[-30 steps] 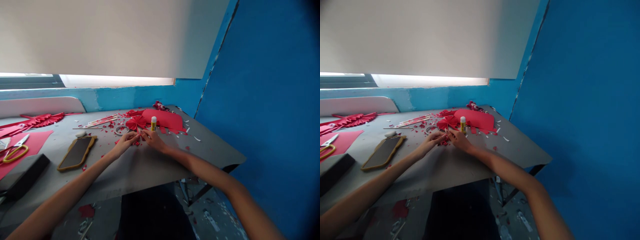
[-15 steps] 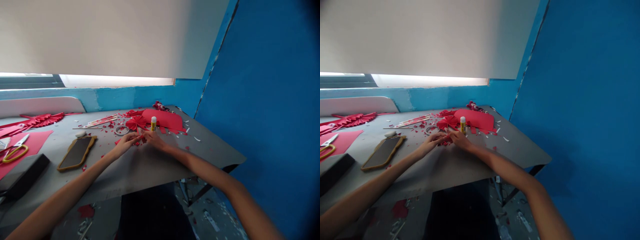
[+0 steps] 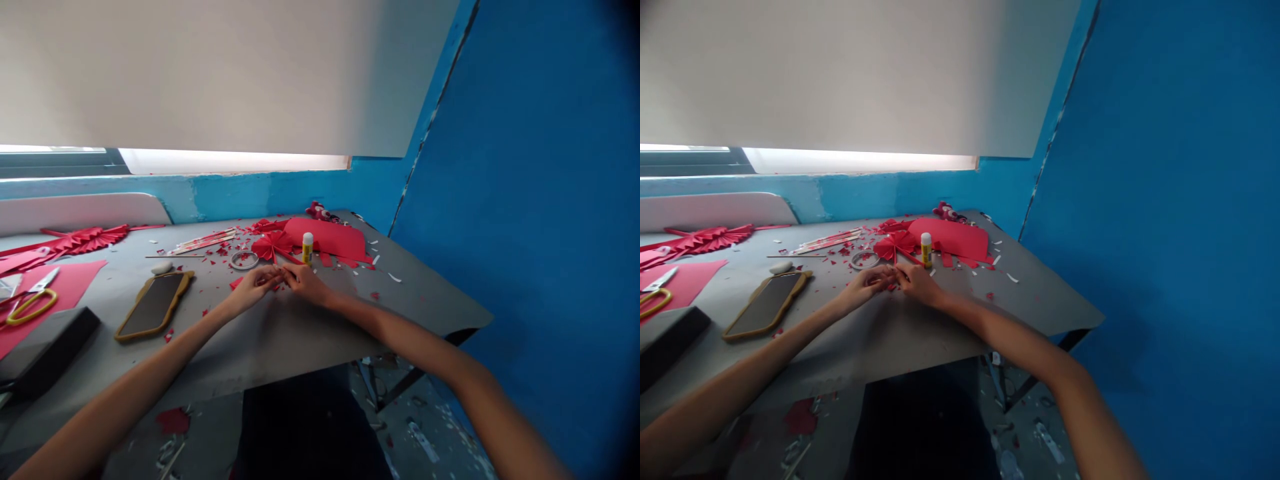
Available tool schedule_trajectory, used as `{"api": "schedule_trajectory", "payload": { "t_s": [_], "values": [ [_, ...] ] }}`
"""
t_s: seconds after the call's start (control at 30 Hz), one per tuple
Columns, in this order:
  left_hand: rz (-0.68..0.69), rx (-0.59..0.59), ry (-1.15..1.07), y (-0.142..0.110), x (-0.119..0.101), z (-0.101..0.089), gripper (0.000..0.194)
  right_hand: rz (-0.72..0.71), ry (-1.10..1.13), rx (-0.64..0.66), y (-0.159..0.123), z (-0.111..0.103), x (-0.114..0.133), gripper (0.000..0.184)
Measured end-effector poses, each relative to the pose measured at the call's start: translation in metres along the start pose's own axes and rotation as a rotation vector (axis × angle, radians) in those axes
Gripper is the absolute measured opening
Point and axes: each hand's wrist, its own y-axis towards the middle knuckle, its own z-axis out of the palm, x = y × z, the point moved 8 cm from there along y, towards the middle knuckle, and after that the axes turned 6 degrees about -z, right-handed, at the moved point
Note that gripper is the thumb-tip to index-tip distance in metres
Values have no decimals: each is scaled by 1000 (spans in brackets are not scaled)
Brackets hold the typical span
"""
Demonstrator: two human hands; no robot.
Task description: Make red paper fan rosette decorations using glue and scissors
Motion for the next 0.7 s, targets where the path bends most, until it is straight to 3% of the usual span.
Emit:
{"api": "schedule_trajectory", "payload": {
  "t_s": [0.27,0.47,0.7],
  "values": [
    [11,-100,52,-5,-9,-3,27,-9,-72,-36,0,-7,7,22],
    [75,-98,102,-4,-13,-6,23,-74,-108,-57,0,-7,11,29],
    [164,-174,324,-1,-18,-29,16,-190,-73,-97,2,-8,15,26]
  ]
}}
